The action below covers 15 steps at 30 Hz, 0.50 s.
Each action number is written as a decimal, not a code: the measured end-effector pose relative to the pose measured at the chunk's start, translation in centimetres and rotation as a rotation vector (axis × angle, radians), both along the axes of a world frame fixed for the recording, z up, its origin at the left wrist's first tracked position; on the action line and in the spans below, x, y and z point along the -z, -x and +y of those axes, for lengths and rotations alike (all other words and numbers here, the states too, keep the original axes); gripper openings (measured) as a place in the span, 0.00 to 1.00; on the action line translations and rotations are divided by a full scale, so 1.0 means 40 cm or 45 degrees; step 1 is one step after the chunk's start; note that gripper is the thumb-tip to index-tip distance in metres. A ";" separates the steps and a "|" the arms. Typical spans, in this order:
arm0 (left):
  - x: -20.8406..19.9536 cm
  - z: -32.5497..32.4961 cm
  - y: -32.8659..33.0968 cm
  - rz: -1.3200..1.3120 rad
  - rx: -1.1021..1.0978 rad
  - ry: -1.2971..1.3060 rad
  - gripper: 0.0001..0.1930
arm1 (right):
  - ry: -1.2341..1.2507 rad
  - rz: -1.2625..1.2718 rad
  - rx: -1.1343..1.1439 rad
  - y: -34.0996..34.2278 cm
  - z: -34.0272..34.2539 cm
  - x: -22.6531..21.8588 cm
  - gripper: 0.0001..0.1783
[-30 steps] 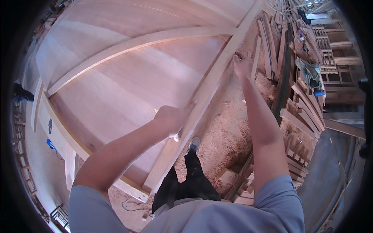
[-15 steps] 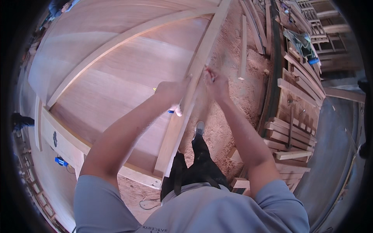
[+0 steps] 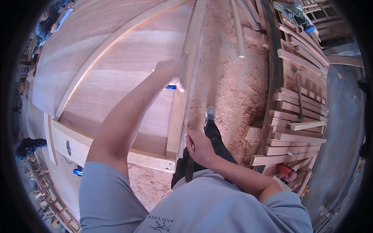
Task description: The person measures a large wooden panel with a tape measure and marks it with a pencil. They also retrieve a thin wooden strip from a pile, place it on the panel, and continue measuring and marking along the strip.
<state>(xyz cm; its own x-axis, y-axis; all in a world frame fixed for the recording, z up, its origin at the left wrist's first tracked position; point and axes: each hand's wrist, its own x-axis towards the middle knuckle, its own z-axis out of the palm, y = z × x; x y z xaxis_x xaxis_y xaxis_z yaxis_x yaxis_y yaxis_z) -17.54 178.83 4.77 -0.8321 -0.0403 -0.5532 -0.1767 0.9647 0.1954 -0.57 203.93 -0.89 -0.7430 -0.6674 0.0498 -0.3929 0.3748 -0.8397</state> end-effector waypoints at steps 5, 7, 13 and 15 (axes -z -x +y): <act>0.014 -0.003 -0.005 0.058 0.027 0.030 0.74 | -0.060 -0.040 -0.017 -0.019 0.031 -0.065 0.17; 0.006 0.002 -0.003 0.051 0.021 0.032 0.73 | -0.033 0.042 0.098 0.055 0.009 -0.063 0.17; 0.029 -0.003 -0.008 0.078 0.024 0.039 0.73 | 0.076 0.137 0.258 0.273 -0.085 -0.002 0.15; 0.030 -0.006 -0.004 0.047 0.021 0.077 0.73 | 0.099 0.149 0.256 0.293 -0.108 0.034 0.15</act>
